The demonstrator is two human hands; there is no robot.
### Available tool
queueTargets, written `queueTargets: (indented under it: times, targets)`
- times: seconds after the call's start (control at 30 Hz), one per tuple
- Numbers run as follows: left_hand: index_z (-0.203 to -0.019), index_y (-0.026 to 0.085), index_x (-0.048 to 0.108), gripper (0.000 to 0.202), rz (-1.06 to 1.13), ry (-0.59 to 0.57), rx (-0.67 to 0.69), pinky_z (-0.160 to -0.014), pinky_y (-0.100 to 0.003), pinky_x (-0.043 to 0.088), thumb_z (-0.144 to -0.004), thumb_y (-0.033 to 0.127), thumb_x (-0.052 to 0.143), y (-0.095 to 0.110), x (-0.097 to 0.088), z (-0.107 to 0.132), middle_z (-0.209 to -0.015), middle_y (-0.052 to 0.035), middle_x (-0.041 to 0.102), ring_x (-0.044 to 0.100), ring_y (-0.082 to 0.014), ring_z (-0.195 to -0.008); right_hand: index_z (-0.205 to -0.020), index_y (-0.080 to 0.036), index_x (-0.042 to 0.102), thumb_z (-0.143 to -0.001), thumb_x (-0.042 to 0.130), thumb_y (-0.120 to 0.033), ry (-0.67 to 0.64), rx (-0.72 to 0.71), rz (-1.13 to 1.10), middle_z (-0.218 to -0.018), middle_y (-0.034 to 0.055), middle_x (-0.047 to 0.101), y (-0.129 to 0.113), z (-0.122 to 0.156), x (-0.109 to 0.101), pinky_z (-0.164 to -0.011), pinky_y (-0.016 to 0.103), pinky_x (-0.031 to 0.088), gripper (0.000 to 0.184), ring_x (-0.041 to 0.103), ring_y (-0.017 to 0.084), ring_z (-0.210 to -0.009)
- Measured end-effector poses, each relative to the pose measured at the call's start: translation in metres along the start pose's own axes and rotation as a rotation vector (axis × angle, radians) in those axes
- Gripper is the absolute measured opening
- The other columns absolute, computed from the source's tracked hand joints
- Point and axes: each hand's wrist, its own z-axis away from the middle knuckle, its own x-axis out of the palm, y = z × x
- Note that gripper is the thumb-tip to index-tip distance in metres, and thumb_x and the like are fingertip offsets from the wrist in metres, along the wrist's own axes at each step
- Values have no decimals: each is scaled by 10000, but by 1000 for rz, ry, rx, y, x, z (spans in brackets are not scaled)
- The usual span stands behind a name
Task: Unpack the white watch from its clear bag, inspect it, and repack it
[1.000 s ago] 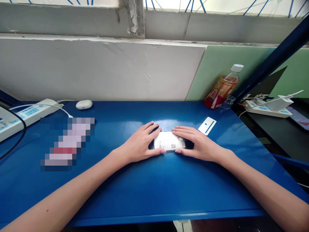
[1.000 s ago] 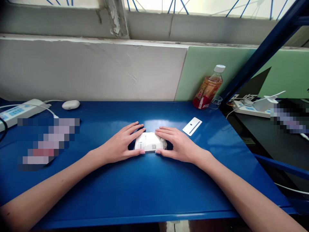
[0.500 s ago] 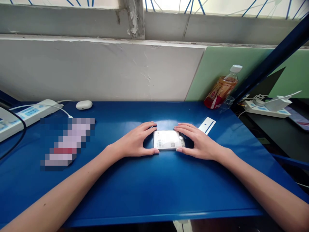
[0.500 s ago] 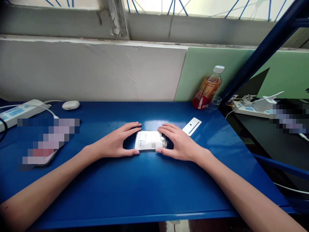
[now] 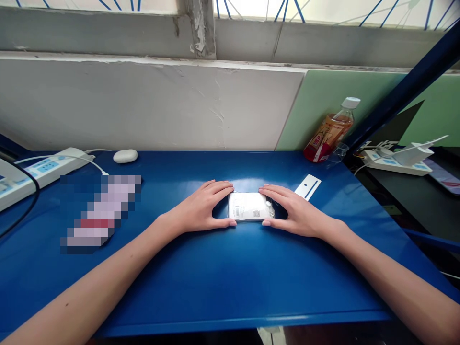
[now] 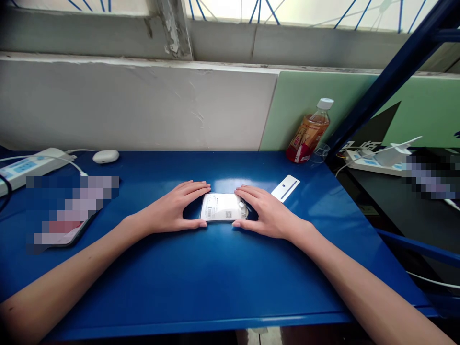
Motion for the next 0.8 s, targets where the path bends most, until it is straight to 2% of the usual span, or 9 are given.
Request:
queueTargets:
  times: [0.2,0.37,0.5,0.7,0.8]
  targets:
    - [-1472,163,465,825,-34,-11,9,-1162,-537,325,-864,707,582,1,-1,0,-1513,-173,477,428,-358,-1407,-1485,-79,430,-892,599,-605,-58,15,54,-1492,252,491,0,1,-2,-1117,567,427,811,454,379,-1400]
    - [-1481,137,450,831,-50,-22,2,-1161,-542,328,-878,696,568,2,-1,0,-1521,-185,462,411,-369,-1416,-1503,-72,407,-899,584,-612,-78,15,78,-1511,248,470,2,2,-2,-1131,571,411,829,427,376,-1421]
    - [-1535,148,368,806,-49,-10,-10,-1168,-557,313,-917,636,543,5,0,1,-1564,-187,396,396,-378,-1424,-1519,-109,400,-906,589,-592,-69,-1,71,-1527,219,462,2,2,0,-1138,573,404,803,404,369,-1439]
    - [-1485,181,443,673,-77,-12,20,-1183,-567,278,-946,576,521,8,2,1,-1546,-181,423,375,-369,-1440,-1524,-140,400,-920,590,-555,-49,-20,64,-1521,210,473,-1,2,-1,-1133,572,412,757,419,367,-1429]
    - [-1472,171,451,667,-86,-10,22,-1176,-563,292,-939,565,531,8,1,1,-1543,-187,424,387,-372,-1431,-1534,-110,369,-931,565,-565,-67,-11,81,-1537,223,445,0,3,-1,-1143,567,400,781,401,362,-1442]
